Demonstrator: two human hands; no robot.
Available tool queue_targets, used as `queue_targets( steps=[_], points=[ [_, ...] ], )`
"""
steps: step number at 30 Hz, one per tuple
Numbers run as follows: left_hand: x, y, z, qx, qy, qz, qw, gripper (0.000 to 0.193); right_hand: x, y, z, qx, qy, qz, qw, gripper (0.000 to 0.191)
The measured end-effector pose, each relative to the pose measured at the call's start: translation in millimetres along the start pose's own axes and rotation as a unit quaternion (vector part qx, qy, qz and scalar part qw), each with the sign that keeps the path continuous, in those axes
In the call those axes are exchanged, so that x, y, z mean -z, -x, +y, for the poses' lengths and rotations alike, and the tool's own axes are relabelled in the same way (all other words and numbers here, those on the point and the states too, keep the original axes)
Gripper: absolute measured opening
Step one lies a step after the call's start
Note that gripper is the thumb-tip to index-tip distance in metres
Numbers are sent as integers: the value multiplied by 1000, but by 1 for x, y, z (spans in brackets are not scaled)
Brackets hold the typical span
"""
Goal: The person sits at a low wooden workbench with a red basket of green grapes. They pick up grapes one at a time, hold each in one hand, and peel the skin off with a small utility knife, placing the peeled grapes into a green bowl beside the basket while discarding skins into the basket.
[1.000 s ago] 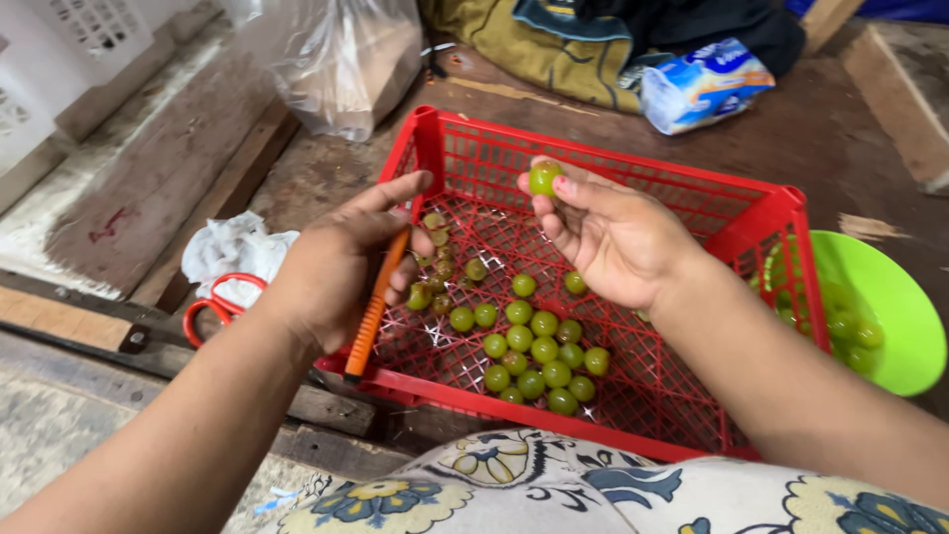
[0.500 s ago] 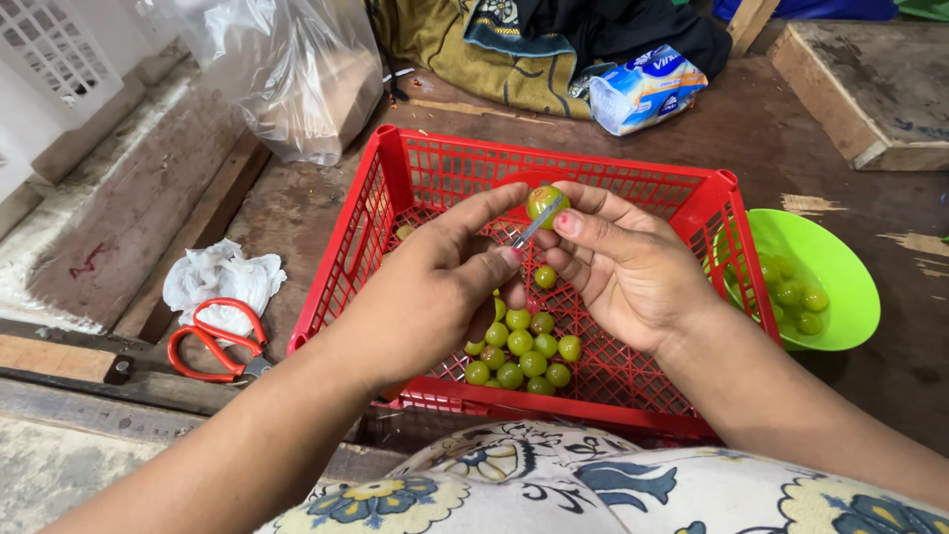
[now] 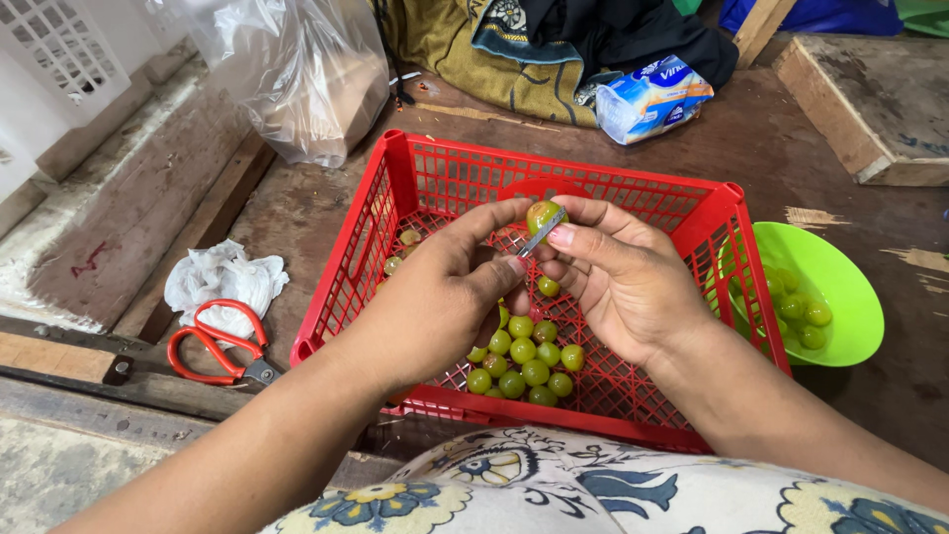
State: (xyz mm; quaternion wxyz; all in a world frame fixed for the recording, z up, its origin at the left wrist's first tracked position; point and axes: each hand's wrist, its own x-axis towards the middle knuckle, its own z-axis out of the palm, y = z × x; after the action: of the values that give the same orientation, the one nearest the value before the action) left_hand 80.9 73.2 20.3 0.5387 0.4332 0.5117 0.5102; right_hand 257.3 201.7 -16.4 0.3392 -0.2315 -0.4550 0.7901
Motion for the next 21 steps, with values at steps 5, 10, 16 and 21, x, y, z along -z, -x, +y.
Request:
queue_targets(
  steps=[5, 10, 16, 21],
  points=[
    [-2, -6, -2, -18, 7, -3, 1000, 50, 0, 1, 4, 18, 23, 17, 999, 28],
    [0, -5, -4, -12, 18, -16, 1000, 50, 2, 2, 0, 14, 1, 10, 1000, 29],
    [-2, -6, -3, -12, 46, -12, 999, 45, -2, 5, 1, 20, 23, 18, 999, 28],
    [-3, -8, 0, -9, 60, -8, 998, 39, -4, 6, -4, 25, 21, 11, 999, 28]
  ],
)
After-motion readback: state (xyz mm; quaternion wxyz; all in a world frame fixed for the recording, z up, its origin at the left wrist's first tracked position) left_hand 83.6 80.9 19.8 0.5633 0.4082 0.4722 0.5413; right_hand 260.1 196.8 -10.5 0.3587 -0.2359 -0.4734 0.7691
